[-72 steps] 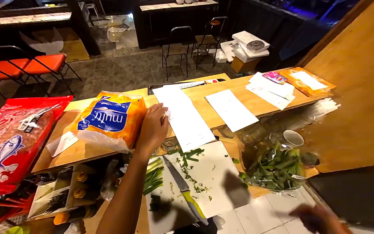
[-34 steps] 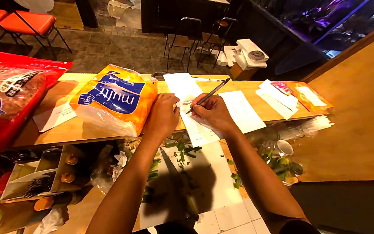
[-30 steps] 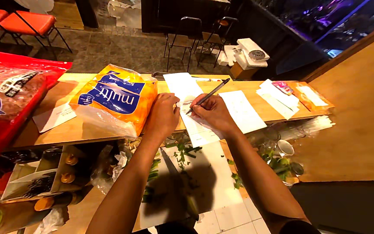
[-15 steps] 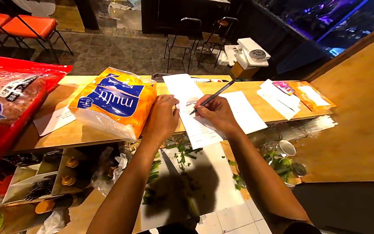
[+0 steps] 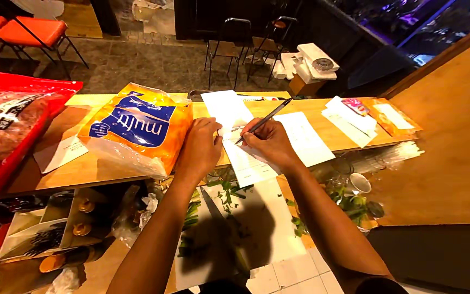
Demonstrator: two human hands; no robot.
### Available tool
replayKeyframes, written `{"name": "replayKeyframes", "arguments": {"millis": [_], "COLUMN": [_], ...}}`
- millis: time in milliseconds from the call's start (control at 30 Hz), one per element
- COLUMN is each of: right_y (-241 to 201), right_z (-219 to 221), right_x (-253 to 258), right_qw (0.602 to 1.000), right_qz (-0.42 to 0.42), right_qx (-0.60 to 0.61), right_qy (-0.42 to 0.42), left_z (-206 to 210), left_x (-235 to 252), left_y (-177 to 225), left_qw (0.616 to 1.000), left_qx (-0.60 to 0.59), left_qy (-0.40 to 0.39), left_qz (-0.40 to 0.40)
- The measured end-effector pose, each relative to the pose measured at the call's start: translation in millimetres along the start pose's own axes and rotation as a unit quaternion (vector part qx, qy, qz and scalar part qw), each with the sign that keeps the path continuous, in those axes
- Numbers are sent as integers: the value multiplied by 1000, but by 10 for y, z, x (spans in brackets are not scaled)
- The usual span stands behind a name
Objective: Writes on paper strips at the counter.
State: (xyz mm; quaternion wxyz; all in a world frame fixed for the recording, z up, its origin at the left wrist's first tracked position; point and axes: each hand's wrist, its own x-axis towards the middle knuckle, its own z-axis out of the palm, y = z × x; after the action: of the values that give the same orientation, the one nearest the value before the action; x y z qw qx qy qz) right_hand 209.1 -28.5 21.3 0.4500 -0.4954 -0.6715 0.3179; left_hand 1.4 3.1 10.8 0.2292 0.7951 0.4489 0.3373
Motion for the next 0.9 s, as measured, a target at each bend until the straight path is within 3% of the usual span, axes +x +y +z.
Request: {"name": "replayKeyframes", "arguments": {"millis": [900], "right_y": [27], "right_z": [-25], "right_x": [28], "right_qw": [1000], "right_qz": [1], "right_qx": [9], "right_qy": [7], "left_z": [11], "left_x": [3], "left_y": [-15], "left_qw": [1000], "left_qx": [2], "left_qy": [3], "left_qz": [3]}}
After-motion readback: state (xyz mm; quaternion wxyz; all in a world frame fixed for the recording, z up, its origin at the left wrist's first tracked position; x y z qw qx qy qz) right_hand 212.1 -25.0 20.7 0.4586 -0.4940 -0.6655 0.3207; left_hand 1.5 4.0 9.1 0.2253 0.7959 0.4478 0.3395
